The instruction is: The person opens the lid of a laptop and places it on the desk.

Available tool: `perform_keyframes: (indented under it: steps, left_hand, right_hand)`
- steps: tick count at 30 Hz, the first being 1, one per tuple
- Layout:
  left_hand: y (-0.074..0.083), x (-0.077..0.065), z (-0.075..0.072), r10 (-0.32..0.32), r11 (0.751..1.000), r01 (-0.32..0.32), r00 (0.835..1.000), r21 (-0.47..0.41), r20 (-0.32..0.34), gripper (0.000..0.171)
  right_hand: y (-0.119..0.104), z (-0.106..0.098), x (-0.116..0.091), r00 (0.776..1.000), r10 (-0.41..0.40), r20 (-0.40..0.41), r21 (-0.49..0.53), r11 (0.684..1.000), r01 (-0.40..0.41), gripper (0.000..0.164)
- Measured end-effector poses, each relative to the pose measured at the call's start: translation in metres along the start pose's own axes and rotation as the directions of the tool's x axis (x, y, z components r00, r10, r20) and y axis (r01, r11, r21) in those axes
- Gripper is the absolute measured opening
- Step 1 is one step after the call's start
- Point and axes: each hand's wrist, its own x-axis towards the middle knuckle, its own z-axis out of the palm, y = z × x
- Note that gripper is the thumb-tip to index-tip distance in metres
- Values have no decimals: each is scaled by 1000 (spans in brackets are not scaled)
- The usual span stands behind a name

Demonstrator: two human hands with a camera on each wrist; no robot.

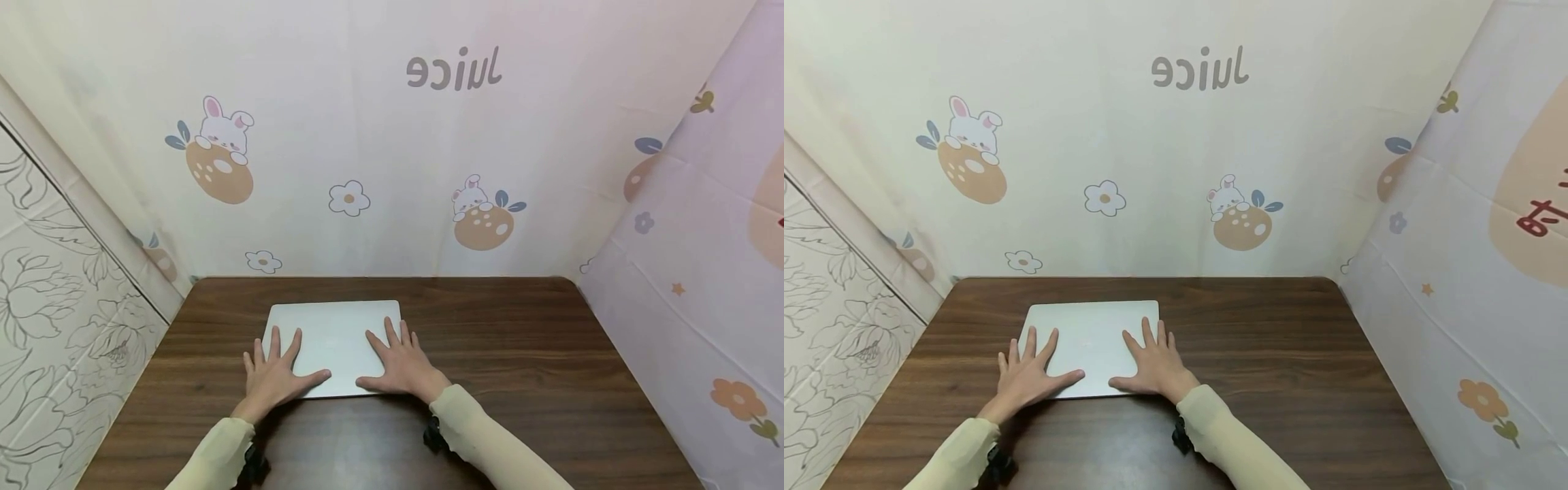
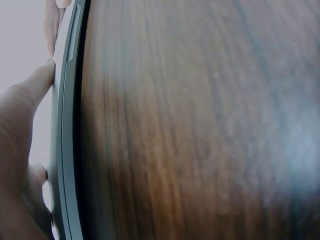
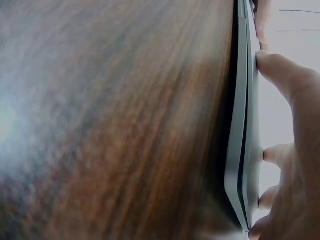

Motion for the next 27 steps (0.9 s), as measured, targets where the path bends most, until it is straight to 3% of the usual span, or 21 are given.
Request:
perform_keyframes:
  steps: [10, 20, 27]
  left_hand:
    - [-6, 2, -9, 61, 998, -61, 998, -26, 25, 114]
    - [-23, 11, -9, 139, 990, -139, 990, 5, -7, 112]
    - [-24, 13, -6, 193, 981, -193, 981, 12, -27, 106]
  right_hand:
    - [-1, 3, 0, 999, -4, -42, 62, 998, 7, 104]
    - [-3, 7, 7, 999, 10, -48, 73, 997, -6, 107]
    - [-3, 4, 10, 999, 33, -40, 85, 996, -29, 108]
